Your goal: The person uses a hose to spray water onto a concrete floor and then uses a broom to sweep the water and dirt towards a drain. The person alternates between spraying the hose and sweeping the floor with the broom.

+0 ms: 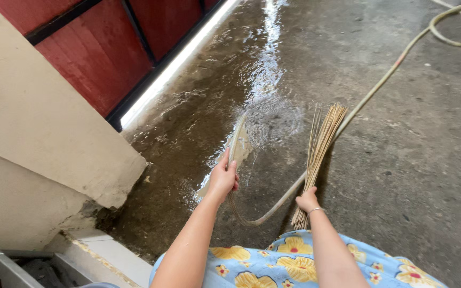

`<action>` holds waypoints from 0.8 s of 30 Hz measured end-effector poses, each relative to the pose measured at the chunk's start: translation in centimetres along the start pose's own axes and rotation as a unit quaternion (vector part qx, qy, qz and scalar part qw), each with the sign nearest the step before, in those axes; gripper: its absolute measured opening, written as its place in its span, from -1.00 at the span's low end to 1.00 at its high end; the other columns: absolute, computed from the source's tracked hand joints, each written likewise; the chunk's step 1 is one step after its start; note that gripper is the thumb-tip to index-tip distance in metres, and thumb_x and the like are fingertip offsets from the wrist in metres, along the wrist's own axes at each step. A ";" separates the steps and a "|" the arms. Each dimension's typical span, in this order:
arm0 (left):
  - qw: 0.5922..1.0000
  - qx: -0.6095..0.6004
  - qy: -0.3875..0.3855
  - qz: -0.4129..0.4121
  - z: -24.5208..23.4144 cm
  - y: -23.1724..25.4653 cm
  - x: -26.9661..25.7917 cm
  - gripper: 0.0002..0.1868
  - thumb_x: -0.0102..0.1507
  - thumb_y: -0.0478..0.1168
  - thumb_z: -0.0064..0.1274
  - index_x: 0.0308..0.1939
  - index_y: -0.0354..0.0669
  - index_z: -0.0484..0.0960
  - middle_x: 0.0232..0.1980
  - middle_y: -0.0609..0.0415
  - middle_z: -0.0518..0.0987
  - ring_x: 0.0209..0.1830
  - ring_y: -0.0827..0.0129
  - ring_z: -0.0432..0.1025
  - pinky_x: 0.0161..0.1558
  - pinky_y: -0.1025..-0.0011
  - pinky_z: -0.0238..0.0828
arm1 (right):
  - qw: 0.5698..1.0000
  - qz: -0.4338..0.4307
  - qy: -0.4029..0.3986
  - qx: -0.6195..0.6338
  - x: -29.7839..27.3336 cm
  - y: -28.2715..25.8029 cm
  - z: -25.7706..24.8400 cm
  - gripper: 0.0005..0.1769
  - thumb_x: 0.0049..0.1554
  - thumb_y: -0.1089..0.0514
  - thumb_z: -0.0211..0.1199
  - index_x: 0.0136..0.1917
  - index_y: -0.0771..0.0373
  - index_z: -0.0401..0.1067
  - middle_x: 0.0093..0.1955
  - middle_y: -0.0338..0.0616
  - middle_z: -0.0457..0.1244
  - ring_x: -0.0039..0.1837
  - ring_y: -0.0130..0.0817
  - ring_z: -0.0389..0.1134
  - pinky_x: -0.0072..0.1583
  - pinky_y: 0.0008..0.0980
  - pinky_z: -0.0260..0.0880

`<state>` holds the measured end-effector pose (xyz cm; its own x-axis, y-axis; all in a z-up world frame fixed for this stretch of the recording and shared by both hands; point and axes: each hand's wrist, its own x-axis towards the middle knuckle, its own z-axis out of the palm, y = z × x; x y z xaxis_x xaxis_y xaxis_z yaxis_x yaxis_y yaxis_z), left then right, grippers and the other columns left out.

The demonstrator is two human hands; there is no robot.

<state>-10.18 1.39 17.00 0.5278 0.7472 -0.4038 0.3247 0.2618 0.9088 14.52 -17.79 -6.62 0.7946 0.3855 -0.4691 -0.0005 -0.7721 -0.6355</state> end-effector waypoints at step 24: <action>0.989 -0.064 0.136 -0.002 -3.3 -1.9 6.7 -0.34 0.42 -0.16 -0.15 0.59 0.34 0.09 -0.47 0.23 0.47 -0.65 0.53 0.29 -0.63 0.40 0.28 | 0.972 -0.063 -0.081 0.210 0.3 -7.7 -2.2 -0.16 0.02 0.39 0.24 0.55 0.00 0.25 -0.11 0.00 0.34 -0.37 -0.34 0.31 -0.33 -0.32 0.41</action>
<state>-9.79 7.94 12.93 0.2908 0.8776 -0.3811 0.2155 0.3280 0.9198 16.07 -12.81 -0.48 0.6983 0.5644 -0.4403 -0.1847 -0.4522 -0.8726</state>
